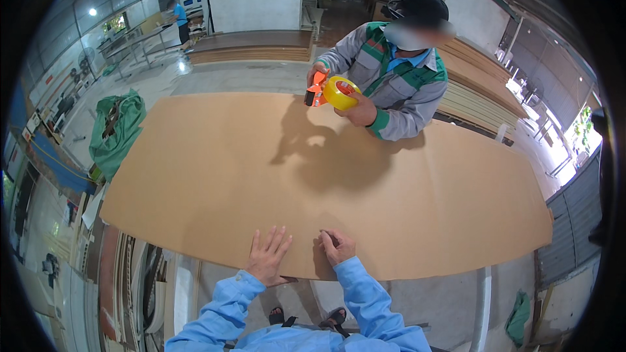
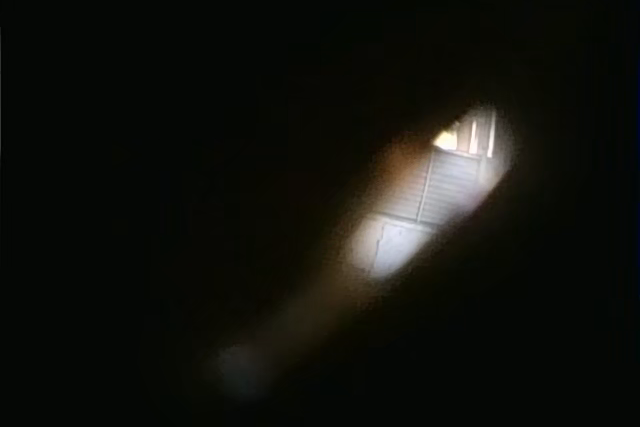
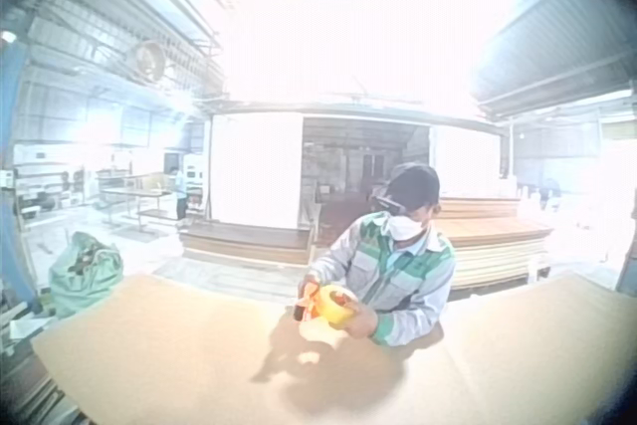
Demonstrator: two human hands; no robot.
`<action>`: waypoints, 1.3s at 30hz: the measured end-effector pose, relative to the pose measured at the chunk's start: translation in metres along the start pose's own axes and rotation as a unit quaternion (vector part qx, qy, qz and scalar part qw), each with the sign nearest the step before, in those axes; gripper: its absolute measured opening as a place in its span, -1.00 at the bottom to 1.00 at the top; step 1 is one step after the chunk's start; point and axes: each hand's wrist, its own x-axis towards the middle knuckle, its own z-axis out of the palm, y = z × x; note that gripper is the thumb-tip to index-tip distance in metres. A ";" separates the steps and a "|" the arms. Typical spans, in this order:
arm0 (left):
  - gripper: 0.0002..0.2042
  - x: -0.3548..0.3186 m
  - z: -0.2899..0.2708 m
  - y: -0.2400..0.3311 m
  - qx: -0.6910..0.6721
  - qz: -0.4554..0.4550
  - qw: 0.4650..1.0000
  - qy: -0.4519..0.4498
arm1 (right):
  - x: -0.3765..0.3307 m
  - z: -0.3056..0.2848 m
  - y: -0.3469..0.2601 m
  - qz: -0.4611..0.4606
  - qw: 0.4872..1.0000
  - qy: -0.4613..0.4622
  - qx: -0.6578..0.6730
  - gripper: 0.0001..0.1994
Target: The person places a large corrugated cardboard sheet over a stack of wood panels on a table. They then lift the stack with a coworker, flip it over, and place it back on the table. The person folds the cardboard edges over the panels to wrap them, and the coworker applies tape to secure the wrapping.
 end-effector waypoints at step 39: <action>0.07 -0.003 -0.001 0.003 -0.007 -0.005 1.000 -0.004 | 0.000 -0.004 -0.001 -0.006 1.000 -0.003 -0.030 -0.86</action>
